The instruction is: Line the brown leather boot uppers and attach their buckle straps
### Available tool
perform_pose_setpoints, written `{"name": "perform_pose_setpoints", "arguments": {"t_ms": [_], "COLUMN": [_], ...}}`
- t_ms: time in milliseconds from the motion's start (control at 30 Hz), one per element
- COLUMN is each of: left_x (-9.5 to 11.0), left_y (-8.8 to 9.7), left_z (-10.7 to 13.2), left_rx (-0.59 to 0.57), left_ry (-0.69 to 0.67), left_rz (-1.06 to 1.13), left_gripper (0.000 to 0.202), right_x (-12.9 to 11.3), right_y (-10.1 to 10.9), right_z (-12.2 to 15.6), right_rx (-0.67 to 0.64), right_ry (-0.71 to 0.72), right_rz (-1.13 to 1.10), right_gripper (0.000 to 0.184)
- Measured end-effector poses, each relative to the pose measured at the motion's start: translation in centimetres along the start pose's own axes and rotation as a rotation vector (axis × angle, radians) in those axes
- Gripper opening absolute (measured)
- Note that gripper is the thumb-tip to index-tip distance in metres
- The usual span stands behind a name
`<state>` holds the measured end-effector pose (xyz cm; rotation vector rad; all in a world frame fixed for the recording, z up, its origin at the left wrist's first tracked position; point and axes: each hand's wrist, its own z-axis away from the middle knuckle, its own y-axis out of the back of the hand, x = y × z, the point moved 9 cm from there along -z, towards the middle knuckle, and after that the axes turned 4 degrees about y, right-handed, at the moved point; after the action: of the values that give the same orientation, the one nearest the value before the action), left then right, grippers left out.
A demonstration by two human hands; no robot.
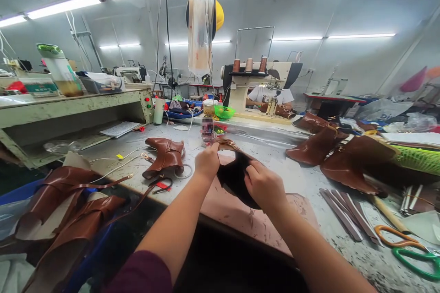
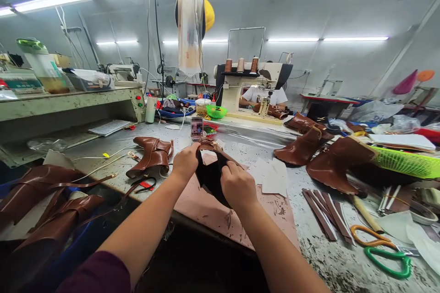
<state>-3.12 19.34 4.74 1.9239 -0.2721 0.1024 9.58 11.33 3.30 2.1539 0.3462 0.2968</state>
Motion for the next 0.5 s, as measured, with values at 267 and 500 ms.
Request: {"name": "perform_pose_setpoints", "arguments": {"t_ms": [267,500], "left_x": [3.0,6.0], "left_y": [2.1,2.2], "left_z": [-4.2,-3.4], "left_rx": [-0.142,-0.178], "left_ry": [-0.158,-0.285], "left_rz": [-0.189,-0.281], "left_gripper": [0.022,0.022], "right_x": [1.5,4.0], "right_y": [2.1,2.2], "right_z": [-1.3,-1.3], "right_rx": [-0.102,-0.152], "right_ry": [-0.088,-0.352], "right_rz": [-0.083,-0.019], "right_gripper": [0.013,0.018]}}
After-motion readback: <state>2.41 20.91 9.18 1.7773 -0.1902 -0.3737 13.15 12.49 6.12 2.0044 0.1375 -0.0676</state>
